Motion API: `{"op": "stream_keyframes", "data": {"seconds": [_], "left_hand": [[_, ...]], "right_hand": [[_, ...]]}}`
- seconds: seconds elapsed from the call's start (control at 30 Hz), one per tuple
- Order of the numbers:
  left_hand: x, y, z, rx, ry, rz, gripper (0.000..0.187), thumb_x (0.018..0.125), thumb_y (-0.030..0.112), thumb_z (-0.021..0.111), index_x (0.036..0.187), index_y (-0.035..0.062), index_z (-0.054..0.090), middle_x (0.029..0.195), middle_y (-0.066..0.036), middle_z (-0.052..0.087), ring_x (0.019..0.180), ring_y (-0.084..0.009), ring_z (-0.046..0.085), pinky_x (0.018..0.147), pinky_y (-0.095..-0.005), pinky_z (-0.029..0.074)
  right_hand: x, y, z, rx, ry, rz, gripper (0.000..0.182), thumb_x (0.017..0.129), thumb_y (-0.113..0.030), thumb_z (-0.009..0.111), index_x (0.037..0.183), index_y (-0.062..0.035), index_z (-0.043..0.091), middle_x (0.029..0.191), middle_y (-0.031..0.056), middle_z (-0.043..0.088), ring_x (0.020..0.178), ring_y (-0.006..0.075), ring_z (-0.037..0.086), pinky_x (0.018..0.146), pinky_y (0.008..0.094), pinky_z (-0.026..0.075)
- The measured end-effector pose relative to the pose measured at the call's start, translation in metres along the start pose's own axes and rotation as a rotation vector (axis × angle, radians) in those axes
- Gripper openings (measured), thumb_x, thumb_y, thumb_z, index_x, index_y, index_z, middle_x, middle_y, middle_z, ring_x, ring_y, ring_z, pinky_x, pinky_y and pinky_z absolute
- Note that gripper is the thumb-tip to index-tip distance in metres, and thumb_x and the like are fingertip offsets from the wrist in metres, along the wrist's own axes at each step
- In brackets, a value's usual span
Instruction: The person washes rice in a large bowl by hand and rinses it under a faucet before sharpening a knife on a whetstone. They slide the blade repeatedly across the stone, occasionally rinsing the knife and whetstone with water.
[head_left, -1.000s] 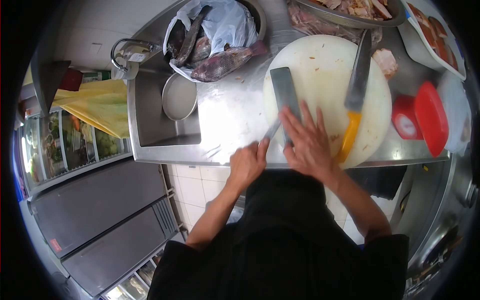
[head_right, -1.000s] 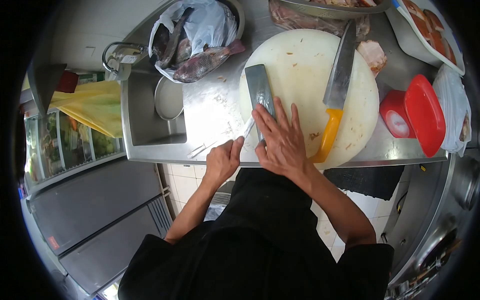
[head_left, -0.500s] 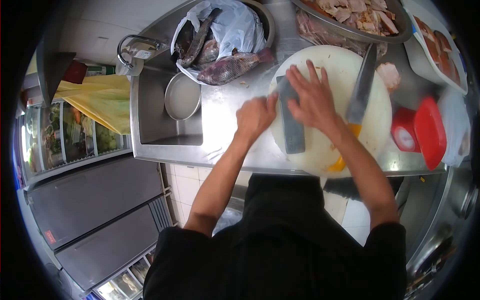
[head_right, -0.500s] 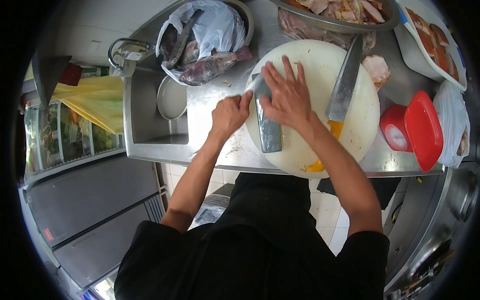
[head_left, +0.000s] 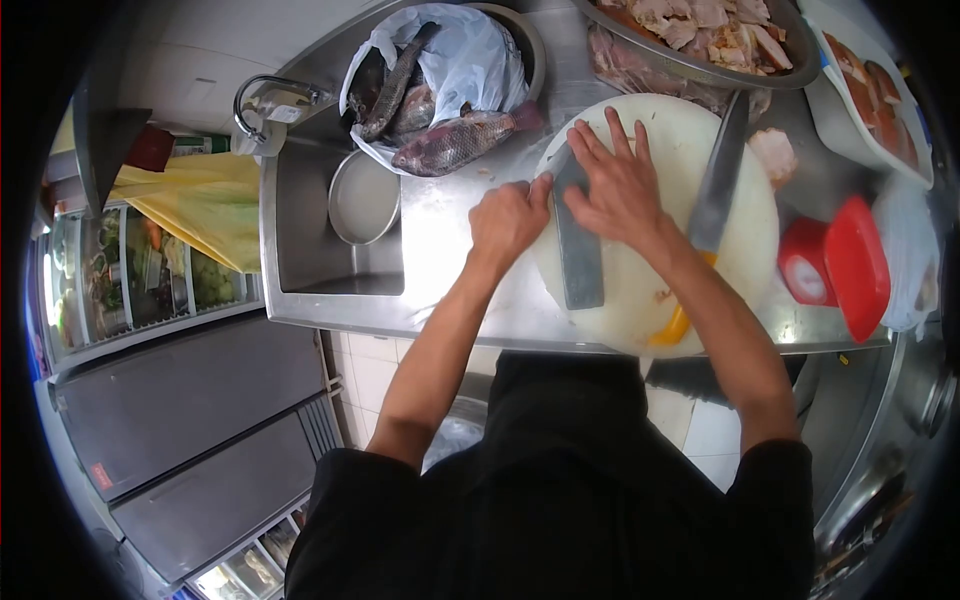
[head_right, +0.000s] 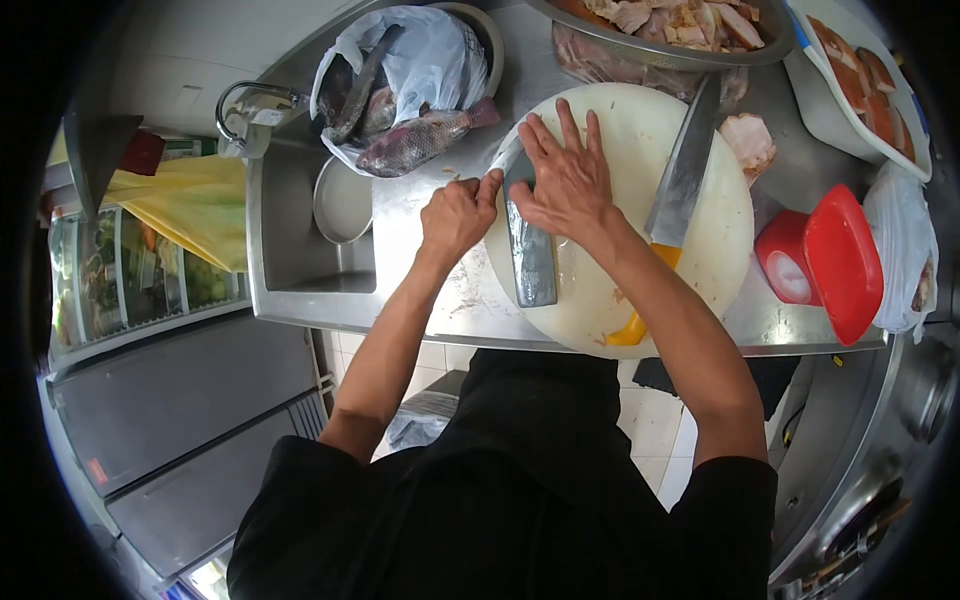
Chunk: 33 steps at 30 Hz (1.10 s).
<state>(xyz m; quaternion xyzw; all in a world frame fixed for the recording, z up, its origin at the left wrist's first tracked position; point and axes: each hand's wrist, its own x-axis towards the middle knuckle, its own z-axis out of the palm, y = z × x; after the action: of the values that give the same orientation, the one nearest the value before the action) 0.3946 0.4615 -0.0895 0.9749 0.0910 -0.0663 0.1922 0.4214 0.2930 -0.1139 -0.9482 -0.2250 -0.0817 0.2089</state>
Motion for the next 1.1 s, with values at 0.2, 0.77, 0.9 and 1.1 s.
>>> {"op": "stream_keyframes", "data": {"seconds": [0.2, 0.77, 0.9, 1.1], "left_hand": [[-0.114, -0.036, 0.006, 0.029, -0.096, -0.015, 0.055, 0.099, 0.045, 0.051, 0.065, 0.0042, 0.067, 0.061, -0.026, 0.061, 0.059, -0.0460, 0.063, 0.059, -0.0544, 0.051], [-0.130, -0.042, -0.003, -0.014, -0.149, -0.025, 0.056, 0.099, 0.045, 0.051, 0.066, 0.0034, 0.068, 0.061, -0.025, 0.062, 0.060, -0.0461, 0.063, 0.059, -0.0544, 0.050], [-0.074, -0.033, 0.006, 0.032, -0.100, -0.011, 0.056, 0.098, 0.047, 0.052, 0.065, 0.0043, 0.069, 0.062, -0.025, 0.062, 0.061, -0.0442, 0.064, 0.060, -0.0527, 0.051], [-0.006, -0.002, 0.004, 0.005, -0.030, 0.011, 0.058, 0.098, 0.050, 0.049, 0.074, 0.0034, 0.073, 0.071, -0.025, 0.066, 0.073, -0.0447, 0.067, 0.069, -0.0523, 0.053]], "right_hand": [[-0.086, -0.047, -0.024, 0.177, -0.104, -0.001, 0.073, 0.075, -0.028, 0.062, 0.142, -0.0014, 0.049, 0.151, 0.0123, 0.045, 0.147, 0.0390, 0.026, 0.119, 0.0607, 0.011], [-0.104, -0.062, -0.025, 0.240, -0.169, 0.028, 0.075, 0.077, -0.031, 0.064, 0.144, -0.0014, 0.046, 0.153, 0.0118, 0.041, 0.147, 0.0380, 0.026, 0.118, 0.0623, 0.012], [-0.066, -0.035, -0.011, 0.115, -0.084, 0.002, 0.073, 0.078, -0.031, 0.063, 0.143, -0.0018, 0.046, 0.153, 0.0121, 0.042, 0.147, 0.0374, 0.026, 0.119, 0.0615, 0.011], [-0.005, 0.002, 0.002, 0.022, 0.039, -0.012, 0.070, 0.079, -0.028, 0.063, 0.143, -0.0038, 0.047, 0.151, 0.0136, 0.045, 0.145, 0.0398, 0.030, 0.115, 0.0641, 0.018]]}}
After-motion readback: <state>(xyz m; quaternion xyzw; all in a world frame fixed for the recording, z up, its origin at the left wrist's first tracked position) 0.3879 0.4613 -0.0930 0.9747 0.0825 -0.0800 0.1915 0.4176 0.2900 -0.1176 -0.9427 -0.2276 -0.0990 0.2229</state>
